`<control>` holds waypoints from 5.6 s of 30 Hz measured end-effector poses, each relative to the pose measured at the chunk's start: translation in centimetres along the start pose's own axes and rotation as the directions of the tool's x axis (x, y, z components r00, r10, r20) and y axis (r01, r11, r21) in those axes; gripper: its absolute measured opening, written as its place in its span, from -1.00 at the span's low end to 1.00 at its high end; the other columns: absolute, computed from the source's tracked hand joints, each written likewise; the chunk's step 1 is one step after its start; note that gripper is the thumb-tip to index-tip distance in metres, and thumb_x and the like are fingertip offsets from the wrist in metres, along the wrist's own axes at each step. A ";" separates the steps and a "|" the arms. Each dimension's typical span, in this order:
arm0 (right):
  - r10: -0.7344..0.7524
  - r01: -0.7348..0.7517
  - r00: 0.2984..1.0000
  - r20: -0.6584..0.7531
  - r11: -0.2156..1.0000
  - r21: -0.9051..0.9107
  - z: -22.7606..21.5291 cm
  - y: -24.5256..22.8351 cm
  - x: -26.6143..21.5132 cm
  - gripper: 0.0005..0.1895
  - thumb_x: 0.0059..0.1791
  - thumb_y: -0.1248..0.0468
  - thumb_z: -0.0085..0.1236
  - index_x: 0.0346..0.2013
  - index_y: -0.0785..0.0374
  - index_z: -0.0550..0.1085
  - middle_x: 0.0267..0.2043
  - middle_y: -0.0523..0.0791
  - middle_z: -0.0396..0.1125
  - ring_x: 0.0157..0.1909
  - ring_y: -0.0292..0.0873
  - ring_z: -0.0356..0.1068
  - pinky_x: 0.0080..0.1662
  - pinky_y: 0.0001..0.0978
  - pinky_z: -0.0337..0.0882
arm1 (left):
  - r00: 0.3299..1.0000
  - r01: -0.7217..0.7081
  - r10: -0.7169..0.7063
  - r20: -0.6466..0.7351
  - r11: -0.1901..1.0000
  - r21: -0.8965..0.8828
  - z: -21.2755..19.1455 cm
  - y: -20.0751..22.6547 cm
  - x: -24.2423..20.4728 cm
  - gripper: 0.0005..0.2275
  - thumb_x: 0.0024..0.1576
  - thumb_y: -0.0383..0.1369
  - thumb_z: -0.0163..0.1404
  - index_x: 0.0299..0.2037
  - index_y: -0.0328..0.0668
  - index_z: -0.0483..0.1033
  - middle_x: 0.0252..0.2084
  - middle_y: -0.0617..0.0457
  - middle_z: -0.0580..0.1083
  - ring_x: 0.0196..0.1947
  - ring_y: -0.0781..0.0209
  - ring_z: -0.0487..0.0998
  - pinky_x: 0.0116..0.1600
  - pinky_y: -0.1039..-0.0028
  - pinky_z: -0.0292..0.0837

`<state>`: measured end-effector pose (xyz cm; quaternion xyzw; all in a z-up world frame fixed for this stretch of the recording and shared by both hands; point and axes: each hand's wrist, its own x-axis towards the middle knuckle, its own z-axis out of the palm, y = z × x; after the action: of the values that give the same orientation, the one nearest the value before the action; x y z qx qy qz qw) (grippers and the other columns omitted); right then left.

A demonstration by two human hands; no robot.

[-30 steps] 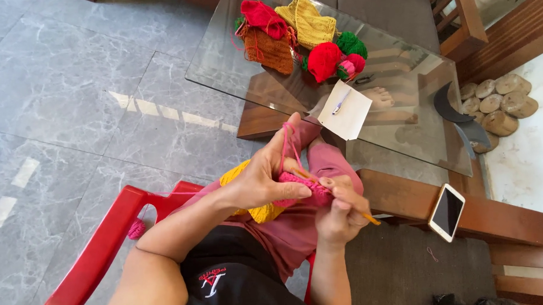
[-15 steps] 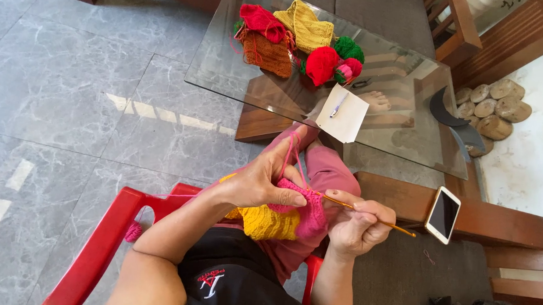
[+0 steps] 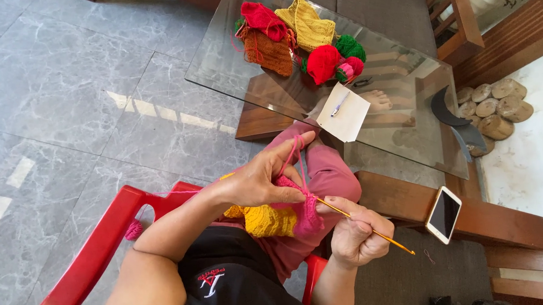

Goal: A person is crocheting a pink and yellow garment using a crochet hook and yarn.

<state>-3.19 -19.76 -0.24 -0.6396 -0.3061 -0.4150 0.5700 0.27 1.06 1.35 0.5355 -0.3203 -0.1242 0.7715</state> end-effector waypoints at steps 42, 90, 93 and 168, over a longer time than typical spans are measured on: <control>0.491 -0.381 0.870 -0.031 0.712 0.589 -0.3 5.3 -2.7 -0.73 0.24 0.09 -0.23 -0.20 0.22 0.21 -0.39 0.23 0.47 -0.59 -0.16 0.34 -0.40 -0.45 0.44 | 0.935 -0.136 0.314 -0.163 0.743 0.655 -0.4 -2.1 1.0 -0.67 0.23 -0.27 0.09 -0.60 -0.17 0.47 -0.11 -0.17 0.63 -0.15 -0.26 0.67 -0.18 0.30 0.59; -0.111 0.100 0.989 0.096 0.988 0.114 -1.5 1.2 -0.5 -0.75 0.22 0.13 -0.11 -0.20 0.25 0.32 -0.38 0.20 0.42 -0.45 0.10 0.50 -0.41 -0.22 0.61 | 0.975 0.200 -0.217 -0.040 0.946 -0.254 0.2 0.2 0.2 -0.23 -0.02 -0.46 0.28 0.43 -0.40 0.17 -0.45 0.17 0.61 -0.45 0.53 0.57 -0.28 0.72 0.50; -0.009 -0.010 0.996 0.088 0.978 0.209 -1.8 0.9 -0.6 -0.71 0.22 0.11 -0.09 -0.18 0.30 0.35 -0.35 0.20 0.43 -0.43 0.05 0.50 -0.40 -0.21 0.63 | 0.985 0.163 -0.170 -0.038 0.977 -0.136 0.1 0.7 0.1 -0.29 -0.01 -0.46 0.28 0.38 -0.46 0.24 -0.32 0.06 0.64 -0.33 0.47 0.62 -0.15 0.68 0.53; -0.369 0.303 0.929 0.039 0.694 -0.653 8.2 -2.4 -5.6 -0.93 -0.13 0.45 0.36 -0.38 0.42 0.64 -0.32 0.23 0.53 -0.39 0.16 0.51 -0.28 -0.09 0.57 | 0.974 -0.032 -0.049 -0.220 0.936 -0.350 -0.9 -1.8 -4.4 -0.17 -0.02 -0.68 0.26 0.49 -0.26 0.12 -0.32 -0.19 0.63 -0.38 0.27 0.63 -0.23 0.55 0.60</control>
<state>-6.44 -10.80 -4.07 -0.7092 -0.2278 -0.6219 0.2417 -2.26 3.42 -2.08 0.4010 -0.2011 -0.1211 0.8855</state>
